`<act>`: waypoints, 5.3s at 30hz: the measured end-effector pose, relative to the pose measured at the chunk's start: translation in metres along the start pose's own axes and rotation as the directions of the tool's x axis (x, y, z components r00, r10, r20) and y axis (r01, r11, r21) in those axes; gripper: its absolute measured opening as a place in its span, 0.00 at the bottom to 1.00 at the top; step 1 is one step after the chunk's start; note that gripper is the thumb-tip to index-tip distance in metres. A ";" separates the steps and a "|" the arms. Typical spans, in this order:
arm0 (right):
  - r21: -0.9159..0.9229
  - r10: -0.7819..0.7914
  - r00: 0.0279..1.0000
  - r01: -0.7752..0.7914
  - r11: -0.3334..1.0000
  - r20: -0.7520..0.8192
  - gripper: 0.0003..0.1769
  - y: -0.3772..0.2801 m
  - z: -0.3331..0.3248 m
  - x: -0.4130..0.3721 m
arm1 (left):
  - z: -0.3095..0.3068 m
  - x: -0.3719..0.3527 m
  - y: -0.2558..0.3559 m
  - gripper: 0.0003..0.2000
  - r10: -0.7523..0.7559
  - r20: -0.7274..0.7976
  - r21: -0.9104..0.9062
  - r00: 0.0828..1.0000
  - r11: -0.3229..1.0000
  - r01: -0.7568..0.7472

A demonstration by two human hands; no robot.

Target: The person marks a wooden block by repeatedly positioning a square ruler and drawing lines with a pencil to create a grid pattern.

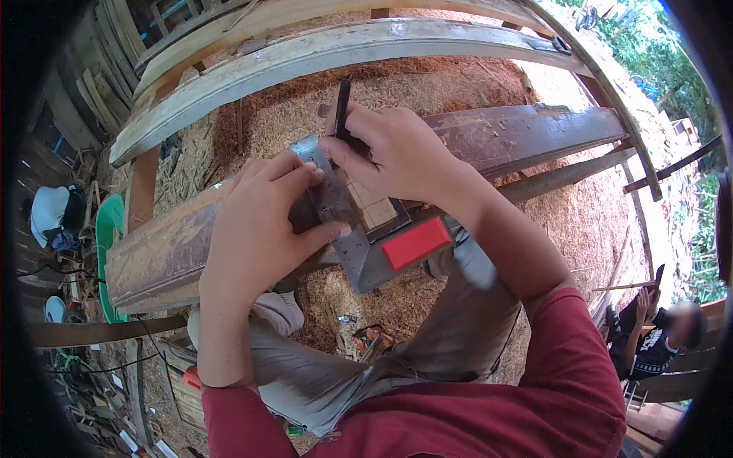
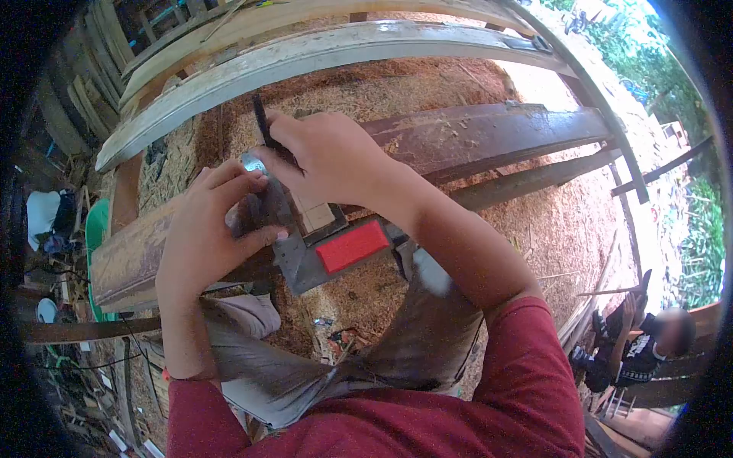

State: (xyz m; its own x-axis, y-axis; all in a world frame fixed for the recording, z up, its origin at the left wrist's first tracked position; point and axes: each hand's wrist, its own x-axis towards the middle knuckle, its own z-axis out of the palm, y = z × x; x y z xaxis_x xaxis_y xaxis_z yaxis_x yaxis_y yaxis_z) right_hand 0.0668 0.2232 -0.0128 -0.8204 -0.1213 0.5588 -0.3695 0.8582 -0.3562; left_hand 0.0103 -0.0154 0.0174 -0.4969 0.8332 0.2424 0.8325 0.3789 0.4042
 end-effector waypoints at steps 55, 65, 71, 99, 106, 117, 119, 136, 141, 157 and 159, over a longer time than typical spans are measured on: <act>0.024 -0.009 0.987 0.006 1.000 0.160 0.21 -0.010 -0.007 -0.002 | 0.003 0.000 0.001 0.29 -0.005 -0.003 -0.049 1.000 0.999 0.005; -0.008 -0.105 0.978 0.108 0.994 0.180 0.21 -0.014 -0.013 -0.014 | 0.006 -0.001 0.001 0.27 -0.006 -0.027 -0.060 1.000 0.998 0.004; 0.042 -0.195 0.975 0.192 0.981 0.109 0.20 -0.022 -0.017 -0.022 | 0.003 0.000 0.001 0.26 -0.003 0.006 -0.063 1.000 0.998 0.003; 0.178 -0.123 0.909 0.055 0.982 0.399 0.16 -0.040 -0.051 -0.036 | 0.006 -0.001 0.001 0.27 0.020 -0.039 -0.019 0.999 1.000 -0.020; 0.371 -0.112 0.947 -0.008 0.929 0.302 0.14 -0.019 -0.032 -0.030 | 0.002 0.001 0.004 0.28 -0.016 0.022 -0.045 1.000 0.999 0.017; 0.273 0.034 0.987 -0.076 0.959 0.156 0.19 0.002 -0.003 0.006 | 0.003 0.001 0.007 0.29 -0.013 0.004 -0.003 1.000 1.000 0.013; 0.255 0.034 0.992 -0.066 0.965 0.125 0.18 0.002 0.001 0.011 | 0.004 0.001 0.005 0.29 0.009 -0.002 0.010 1.000 1.000 -0.009; 0.319 -0.214 0.915 0.101 0.942 0.341 0.17 -0.023 -0.041 -0.031 | 0.002 -0.001 0.008 0.29 -0.029 0.006 0.004 1.000 1.000 0.029; 0.404 -0.092 0.933 -0.061 0.913 0.349 0.14 -0.010 -0.036 -0.025 | -0.001 0.004 0.013 0.28 -0.062 0.047 0.002 0.997 0.998 0.062; 0.417 -0.205 0.935 0.069 0.906 0.289 0.16 -0.002 -0.032 -0.016 | -0.001 0.007 0.017 0.27 -0.044 0.036 0.001 0.998 0.999 0.044; 0.483 -0.262 0.909 0.079 0.872 0.324 0.16 -0.004 -0.036 -0.023 | 0.000 0.006 0.017 0.26 -0.043 0.023 0.006 0.999 0.999 0.043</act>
State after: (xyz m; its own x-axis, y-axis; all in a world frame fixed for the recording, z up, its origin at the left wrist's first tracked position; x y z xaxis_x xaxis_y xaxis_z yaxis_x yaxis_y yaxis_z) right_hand 0.1029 0.2405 0.0027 -0.7906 -0.4964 0.3586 -0.5978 0.4983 -0.6280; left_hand 0.0215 -0.0042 0.0260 -0.5265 0.8253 0.2042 0.8118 0.4167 0.4090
